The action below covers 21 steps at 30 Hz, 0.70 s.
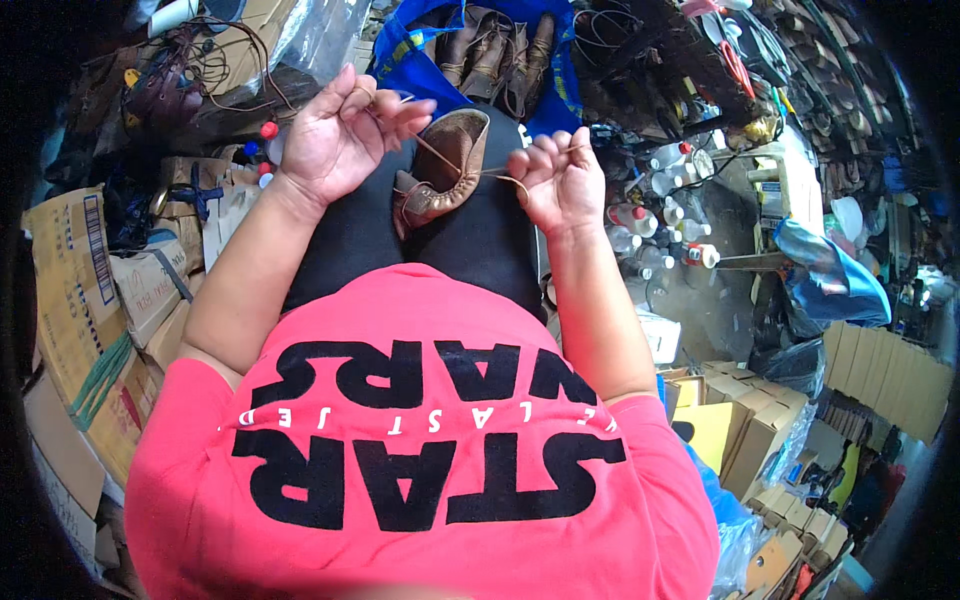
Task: Stitching a leather shoe by hand using a needle and thread.
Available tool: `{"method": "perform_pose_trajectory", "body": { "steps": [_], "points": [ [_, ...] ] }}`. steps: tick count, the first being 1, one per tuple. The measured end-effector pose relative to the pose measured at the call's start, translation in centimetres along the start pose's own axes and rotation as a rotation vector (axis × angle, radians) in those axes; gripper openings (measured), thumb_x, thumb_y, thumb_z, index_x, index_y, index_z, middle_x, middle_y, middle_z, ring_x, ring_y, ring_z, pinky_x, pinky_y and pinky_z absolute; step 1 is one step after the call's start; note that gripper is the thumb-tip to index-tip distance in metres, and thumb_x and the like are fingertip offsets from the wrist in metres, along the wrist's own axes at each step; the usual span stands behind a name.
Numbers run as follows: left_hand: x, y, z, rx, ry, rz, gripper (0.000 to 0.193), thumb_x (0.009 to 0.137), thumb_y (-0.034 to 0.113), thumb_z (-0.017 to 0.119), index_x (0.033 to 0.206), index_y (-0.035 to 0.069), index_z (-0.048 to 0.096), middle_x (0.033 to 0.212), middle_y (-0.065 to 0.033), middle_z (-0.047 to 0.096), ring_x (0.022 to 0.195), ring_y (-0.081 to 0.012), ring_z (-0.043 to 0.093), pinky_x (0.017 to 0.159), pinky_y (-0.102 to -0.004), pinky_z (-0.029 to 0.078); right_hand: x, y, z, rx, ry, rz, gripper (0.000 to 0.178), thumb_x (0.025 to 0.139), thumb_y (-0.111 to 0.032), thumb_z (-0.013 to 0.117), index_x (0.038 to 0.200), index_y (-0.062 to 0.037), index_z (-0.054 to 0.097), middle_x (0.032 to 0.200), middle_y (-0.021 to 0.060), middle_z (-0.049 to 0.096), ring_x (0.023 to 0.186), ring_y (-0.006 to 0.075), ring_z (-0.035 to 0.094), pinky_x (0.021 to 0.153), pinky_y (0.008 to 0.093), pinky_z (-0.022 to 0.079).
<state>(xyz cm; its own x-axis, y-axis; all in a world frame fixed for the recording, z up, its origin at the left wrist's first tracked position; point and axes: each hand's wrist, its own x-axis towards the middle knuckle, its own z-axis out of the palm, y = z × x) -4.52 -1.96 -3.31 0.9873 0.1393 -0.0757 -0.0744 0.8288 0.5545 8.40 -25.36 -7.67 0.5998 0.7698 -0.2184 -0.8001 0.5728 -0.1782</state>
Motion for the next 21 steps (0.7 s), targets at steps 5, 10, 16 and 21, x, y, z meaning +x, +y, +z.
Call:
{"method": "perform_pose_trajectory", "body": {
  "steps": [5, 10, 16, 21],
  "points": [
    [-0.1, 0.9, -3.8, -0.003, -0.005, -0.118, 0.044, 0.100, 0.031, 0.040, 0.060, 0.014, 0.037, 0.055, 0.0012, 0.042, 0.045, -0.0108, 0.035, 0.065, -0.0328, 0.042, -3.0, -1.2, -1.4, -0.424, 0.190, -0.083, 0.052, 0.099, -0.040, 0.040, 0.056, -0.0143, 0.032, 0.047, -0.0037, 0.024, 0.041, 0.0108, 0.020, 0.054, 0.0283, 0.029],
    [-0.6, 6.2, -6.5, 1.145, 0.363, 0.078, 0.039, 0.099, 0.036, 0.044, 0.098, 0.002, 0.064, 0.098, -0.0104, 0.065, 0.079, -0.0175, 0.065, 0.079, -0.0349, 0.052, -5.2, -6.4, -3.4, -1.163, 0.358, 0.170, 0.035, 0.091, -0.027, 0.060, 0.116, -0.0030, 0.057, 0.115, 0.0130, 0.062, 0.105, 0.0252, 0.060, 0.093, 0.0404, 0.045],
    [-3.5, -1.5, 1.0, 1.795, -0.210, 0.378, 0.029, 0.082, 0.030, 0.067, 0.092, 0.002, 0.064, 0.093, -0.0121, 0.060, 0.085, -0.0289, 0.061, 0.080, -0.0356, 0.049, -1.5, -3.7, 3.1, -1.618, -0.098, -0.127, 0.063, 0.083, -0.007, 0.068, 0.140, -0.0140, 0.043, 0.097, -0.0009, 0.051, 0.080, 0.0064, 0.048, 0.072, 0.0219, 0.044],
    [-2.1, -5.5, 0.6, 1.854, -0.353, 0.173, 0.024, 0.077, 0.018, 0.070, 0.092, 0.004, 0.058, 0.094, -0.0117, 0.055, 0.087, -0.0321, 0.058, 0.077, -0.0381, 0.048, 2.7, -0.1, 6.3, -2.421, -0.376, -0.192, 0.029, 0.076, -0.027, 0.078, 0.087, -0.0043, 0.063, 0.069, 0.0021, 0.054, 0.067, 0.0051, 0.045, 0.055, 0.0266, 0.039]
  ]
}}
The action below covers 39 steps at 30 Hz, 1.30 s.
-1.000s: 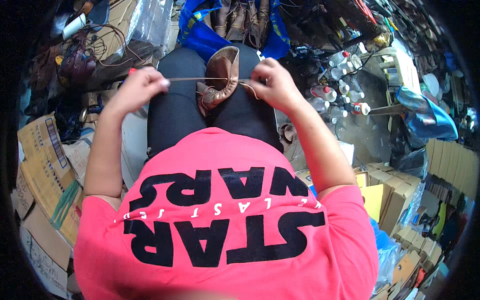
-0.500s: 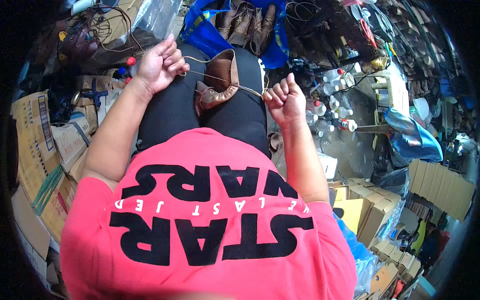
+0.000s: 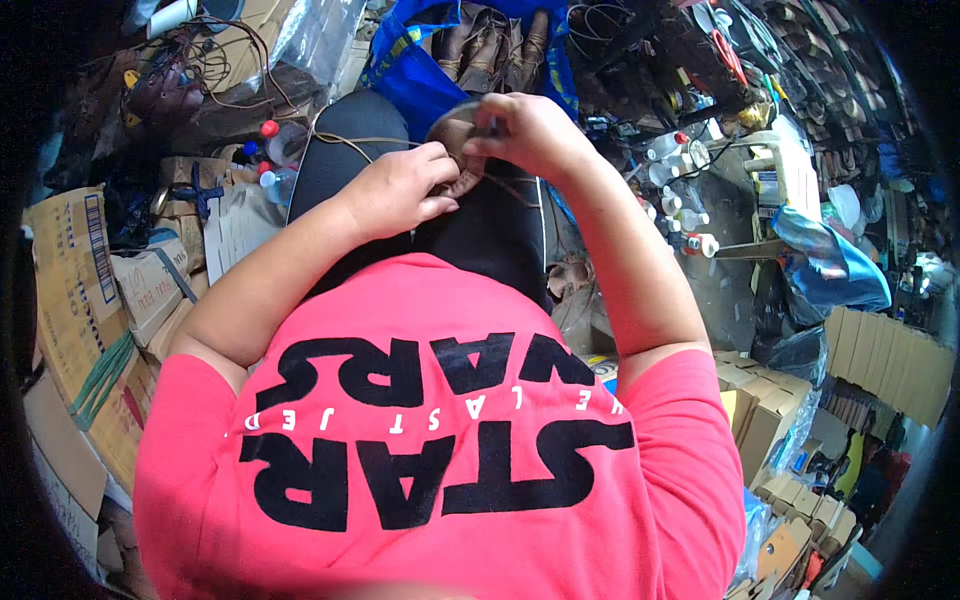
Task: Stitching a leather shoe by hand using a needle and thread.
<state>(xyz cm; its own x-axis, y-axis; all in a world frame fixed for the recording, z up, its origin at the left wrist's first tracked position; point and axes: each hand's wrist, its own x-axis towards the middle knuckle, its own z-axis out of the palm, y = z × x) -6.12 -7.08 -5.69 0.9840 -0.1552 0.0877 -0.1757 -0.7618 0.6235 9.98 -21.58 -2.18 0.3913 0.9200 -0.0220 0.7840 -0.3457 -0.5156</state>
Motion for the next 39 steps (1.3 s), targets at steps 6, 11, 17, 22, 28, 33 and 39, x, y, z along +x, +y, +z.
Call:
{"method": "perform_pose_trajectory", "body": {
  "steps": [6, 11, 17, 22, 28, 33, 39],
  "points": [
    [0.2, -1.5, -0.1, -0.188, -0.007, 0.092, 0.022, 0.075, 0.015, 0.071, 0.087, 0.006, 0.055, 0.091, -0.0114, 0.055, 0.085, -0.0330, 0.059, 0.074, -0.0411, 0.047, -2.9, 2.1, 3.7, 0.594, 0.111, 0.348, 0.027, 0.080, -0.024, 0.076, 0.079, -0.0044, 0.057, 0.069, -0.0034, 0.054, 0.066, 0.0038, 0.045, 0.058, 0.0222, 0.038],
    [1.0, -1.7, -2.1, -0.223, 0.006, 0.057, 0.021, 0.079, 0.020, 0.069, 0.090, 0.004, 0.063, 0.091, -0.0118, 0.060, 0.089, -0.0292, 0.059, 0.080, -0.0369, 0.047, -3.5, -0.7, 3.0, 0.303, 0.319, 0.263, 0.027, 0.083, -0.023, 0.073, 0.082, -0.0020, 0.056, 0.071, -0.0022, 0.055, 0.069, 0.0057, 0.047, 0.061, 0.0235, 0.041],
    [6.1, -2.6, -1.5, -0.253, -0.028, -0.014, 0.031, 0.079, 0.019, 0.068, 0.105, 0.003, 0.061, 0.095, -0.0094, 0.062, 0.091, -0.0182, 0.060, 0.083, -0.0317, 0.048, -4.9, -2.1, 3.3, 0.606, 0.034, 0.344, 0.032, 0.084, -0.033, 0.067, 0.089, -0.0015, 0.066, 0.070, 0.0103, 0.064, 0.064, 0.0170, 0.058, 0.063, 0.0323, 0.048],
    [7.1, -3.5, -0.1, -0.467, -0.221, -0.132, 0.027, 0.072, 0.023, 0.076, 0.087, 0.003, 0.064, 0.079, -0.0072, 0.065, 0.074, -0.0161, 0.061, 0.069, -0.0302, 0.049, -5.9, -3.6, 1.2, 0.285, -0.086, 0.234, 0.025, 0.081, -0.020, 0.059, 0.072, 0.0033, 0.056, 0.063, 0.0224, 0.052, 0.054, 0.0257, 0.056, 0.055, 0.0396, 0.044],
    [7.0, -2.7, -1.0, -0.743, -0.304, -0.215, 0.017, 0.078, 0.013, 0.073, 0.084, 0.001, 0.061, 0.077, -0.0016, 0.063, 0.071, -0.0071, 0.058, 0.066, -0.0243, 0.048, -8.7, -4.0, 1.6, 0.460, 0.013, 0.282, 0.031, 0.082, -0.019, 0.062, 0.065, 0.0030, 0.047, 0.054, 0.0109, 0.038, 0.052, 0.0141, 0.035, 0.048, 0.0345, 0.035],
    [6.9, -2.5, -1.2, -0.819, -0.324, -0.275, 0.017, 0.078, 0.010, 0.072, 0.086, 0.000, 0.062, 0.078, -0.0017, 0.064, 0.070, -0.0087, 0.060, 0.065, -0.0243, 0.050, -9.1, -4.1, 1.8, 0.608, 0.026, 0.314, 0.036, 0.084, -0.018, 0.062, 0.062, 0.0013, 0.040, 0.054, 0.0041, 0.031, 0.053, 0.0114, 0.030, 0.047, 0.0340, 0.029],
    [7.2, -4.7, -1.4, -0.886, -0.255, -0.270, 0.016, 0.079, 0.011, 0.072, 0.089, 0.002, 0.063, 0.080, 0.0002, 0.063, 0.073, -0.0072, 0.059, 0.068, -0.0234, 0.049, -10.1, -3.8, -1.9, 0.698, 0.129, 0.369, 0.019, 0.088, -0.017, 0.065, 0.082, 0.0007, 0.064, 0.070, -0.0001, 0.056, 0.067, 0.0066, 0.052, 0.060, 0.0241, 0.044]
  ]
}}
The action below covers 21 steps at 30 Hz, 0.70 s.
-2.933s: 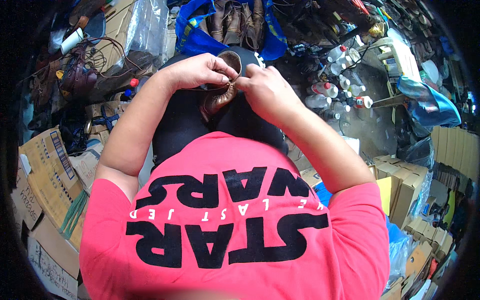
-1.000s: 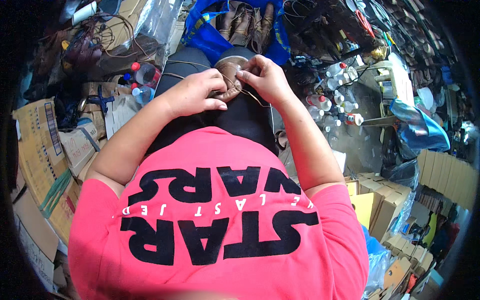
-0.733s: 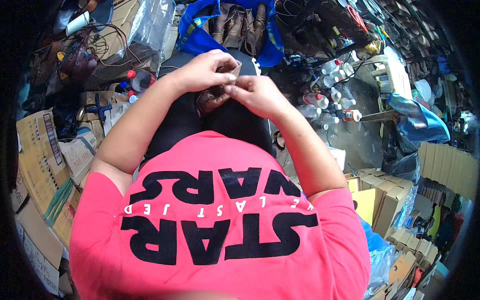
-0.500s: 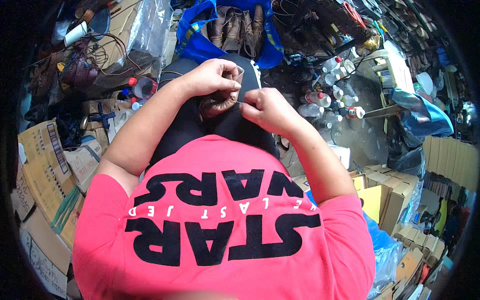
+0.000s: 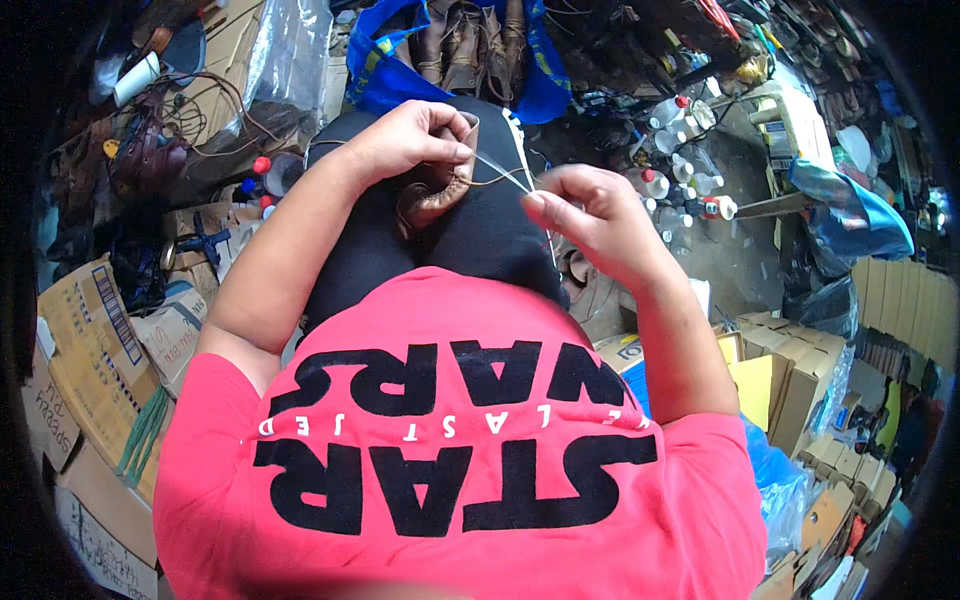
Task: Stitching a leather shoe by hand using a needle and thread.
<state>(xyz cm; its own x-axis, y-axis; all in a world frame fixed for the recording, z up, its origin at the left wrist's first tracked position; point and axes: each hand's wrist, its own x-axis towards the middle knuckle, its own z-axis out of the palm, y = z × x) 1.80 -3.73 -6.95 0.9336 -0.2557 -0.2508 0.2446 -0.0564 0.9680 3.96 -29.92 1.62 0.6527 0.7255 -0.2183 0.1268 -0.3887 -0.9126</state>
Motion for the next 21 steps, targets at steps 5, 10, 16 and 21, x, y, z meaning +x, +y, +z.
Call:
{"method": "perform_pose_trajectory", "body": {
  "steps": [5, 10, 16, 21],
  "points": [
    [-0.6, 1.0, -0.7, -0.048, -0.183, -0.064, 0.027, 0.081, 0.012, 0.068, 0.105, 0.000, 0.063, 0.093, -0.0022, 0.065, 0.084, -0.0085, 0.060, 0.079, -0.0239, 0.048, 1.7, 2.0, 1.4, -0.313, 0.063, -0.210, 0.020, 0.082, -0.007, 0.064, 0.101, -0.0065, 0.069, 0.083, 0.0079, 0.059, 0.073, 0.0173, 0.059, 0.066, 0.0279, 0.046],
    [-1.1, 1.2, -1.1, 0.029, -0.268, -0.086, 0.039, 0.083, 0.010, 0.062, 0.120, -0.002, 0.059, 0.102, -0.0046, 0.065, 0.092, -0.0115, 0.060, 0.087, -0.0260, 0.047, 3.0, 1.7, 2.3, -0.422, 0.083, -0.215, 0.022, 0.079, -0.005, 0.060, 0.098, -0.0068, 0.070, 0.079, 0.0111, 0.058, 0.074, 0.0252, 0.061, 0.066, 0.0320, 0.048],
    [-1.6, 1.6, -1.0, 0.102, -0.277, -0.065, 0.041, 0.084, 0.007, 0.060, 0.123, -0.002, 0.057, 0.106, -0.0060, 0.064, 0.098, -0.0131, 0.059, 0.089, -0.0269, 0.047, 3.4, 1.1, 2.2, -0.515, 0.059, -0.206, 0.021, 0.075, -0.008, 0.061, 0.094, -0.0059, 0.070, 0.080, 0.0138, 0.061, 0.077, 0.0298, 0.062, 0.070, 0.0367, 0.050],
    [-1.1, 1.7, -1.0, 0.140, -0.278, -0.040, 0.040, 0.083, 0.006, 0.060, 0.122, -0.001, 0.059, 0.103, -0.0049, 0.065, 0.095, -0.0120, 0.060, 0.089, -0.0269, 0.047, 3.9, 1.0, 2.5, -0.506, 0.031, -0.213, 0.021, 0.075, -0.005, 0.061, 0.094, -0.0051, 0.070, 0.086, 0.0136, 0.063, 0.080, 0.0282, 0.063, 0.073, 0.0340, 0.051]
  ]
}}
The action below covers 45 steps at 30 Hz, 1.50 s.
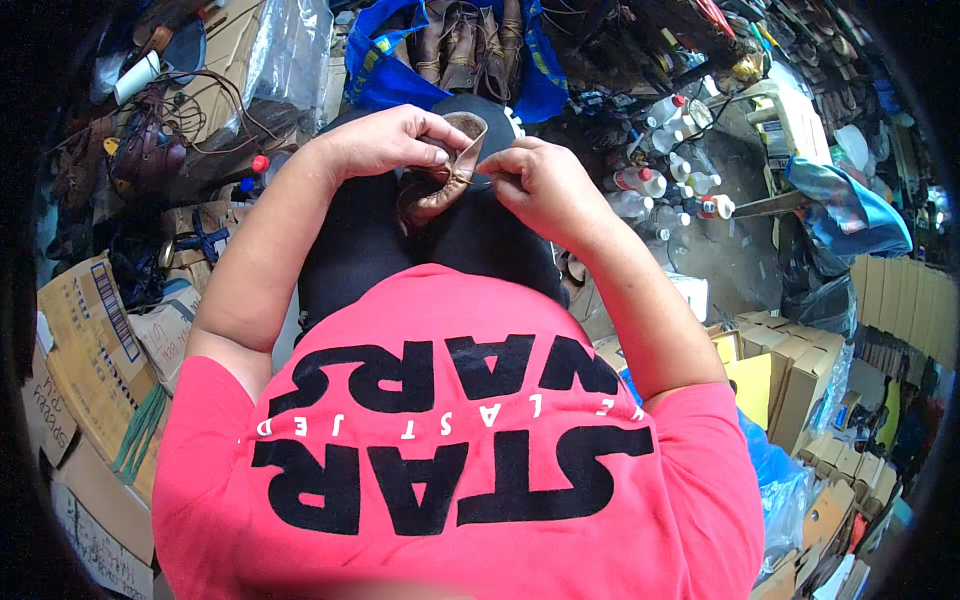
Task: Stitching a leather shoe by hand using a needle and thread.
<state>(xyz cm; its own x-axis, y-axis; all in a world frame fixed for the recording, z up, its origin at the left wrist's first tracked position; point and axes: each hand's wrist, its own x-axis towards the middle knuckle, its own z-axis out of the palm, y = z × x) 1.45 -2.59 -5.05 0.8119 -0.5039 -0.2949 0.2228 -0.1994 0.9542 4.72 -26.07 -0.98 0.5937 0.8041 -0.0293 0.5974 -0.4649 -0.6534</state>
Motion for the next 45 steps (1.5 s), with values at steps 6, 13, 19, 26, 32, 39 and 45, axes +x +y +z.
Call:
{"method": "perform_pose_trajectory", "body": {
  "steps": [6, 13, 19, 26, 32, 39, 45],
  "points": [
    [0.9, -0.3, -0.2, -0.097, 0.038, 0.010, 0.028, 0.081, 0.006, 0.064, 0.108, -0.001, 0.063, 0.096, -0.0045, 0.066, 0.087, -0.0108, 0.062, 0.083, -0.0262, 0.050, 0.7, 2.3, 0.1, 0.187, -0.065, 0.051, 0.018, 0.080, -0.001, 0.062, 0.097, -0.0044, 0.070, 0.088, 0.0084, 0.061, 0.077, 0.0192, 0.061, 0.071, 0.0286, 0.049],
    [1.7, -0.4, -0.4, -0.163, 0.021, 0.012, 0.024, 0.080, 0.010, 0.070, 0.102, 0.000, 0.064, 0.092, -0.0040, 0.065, 0.079, -0.0114, 0.064, 0.075, -0.0258, 0.052, 1.5, 5.9, 1.0, 0.505, -0.219, 0.139, 0.016, 0.085, -0.003, 0.063, 0.098, -0.0060, 0.071, 0.091, 0.0022, 0.058, 0.086, 0.0104, 0.056, 0.079, 0.0247, 0.046],
    [1.6, -0.8, -0.6, -0.026, 0.079, 0.067, 0.027, 0.078, 0.013, 0.073, 0.101, 0.001, 0.065, 0.091, -0.0018, 0.065, 0.085, -0.0095, 0.061, 0.080, -0.0253, 0.050, 1.0, 4.0, 1.9, 0.322, -0.030, 0.031, 0.018, 0.080, -0.002, 0.067, 0.096, -0.0095, 0.071, 0.092, 0.0056, 0.061, 0.085, 0.0152, 0.060, 0.076, 0.0265, 0.048],
    [1.3, -1.0, -0.2, -0.105, 0.120, 0.020, 0.029, 0.077, 0.015, 0.075, 0.100, 0.001, 0.066, 0.090, -0.0020, 0.066, 0.085, -0.0094, 0.060, 0.080, -0.0257, 0.048, 1.8, 3.6, 0.2, 0.075, -0.064, -0.092, 0.015, 0.082, 0.001, 0.065, 0.093, -0.0081, 0.069, 0.082, 0.0033, 0.055, 0.080, 0.0135, 0.057, 0.071, 0.0251, 0.046],
    [1.2, -0.3, 0.4, 0.071, 0.217, 0.047, 0.028, 0.076, 0.016, 0.075, 0.096, 0.001, 0.062, 0.093, -0.0053, 0.066, 0.087, -0.0128, 0.061, 0.081, -0.0280, 0.048, 1.5, 2.7, 1.9, 0.198, -0.015, -0.071, 0.017, 0.078, -0.003, 0.068, 0.095, -0.0079, 0.069, 0.086, 0.0081, 0.061, 0.081, 0.0187, 0.062, 0.073, 0.0290, 0.049],
    [-4.1, -1.9, 2.7, 0.564, 0.675, 0.258, 0.026, 0.082, -0.003, 0.051, 0.103, 0.005, 0.064, 0.093, -0.0111, 0.055, 0.079, -0.0191, 0.057, 0.074, -0.0299, 0.048, 0.1, 1.4, 1.6, 0.056, 0.020, -0.084, 0.023, 0.078, -0.003, 0.065, 0.100, -0.0097, 0.069, 0.087, 0.0115, 0.060, 0.077, 0.0300, 0.061, 0.068, 0.0372, 0.050],
    [-6.3, -1.8, 6.3, 0.617, 0.814, 0.245, 0.020, 0.080, 0.003, 0.063, 0.099, 0.007, 0.069, 0.074, -0.0085, 0.054, 0.072, -0.0226, 0.057, 0.068, -0.0316, 0.047, -1.4, 0.5, 3.7, -0.171, 0.243, -0.198, 0.022, 0.081, -0.008, 0.063, 0.102, -0.0111, 0.067, 0.082, 0.0120, 0.058, 0.075, 0.0334, 0.057, 0.067, 0.0429, 0.046]
  ]
}}
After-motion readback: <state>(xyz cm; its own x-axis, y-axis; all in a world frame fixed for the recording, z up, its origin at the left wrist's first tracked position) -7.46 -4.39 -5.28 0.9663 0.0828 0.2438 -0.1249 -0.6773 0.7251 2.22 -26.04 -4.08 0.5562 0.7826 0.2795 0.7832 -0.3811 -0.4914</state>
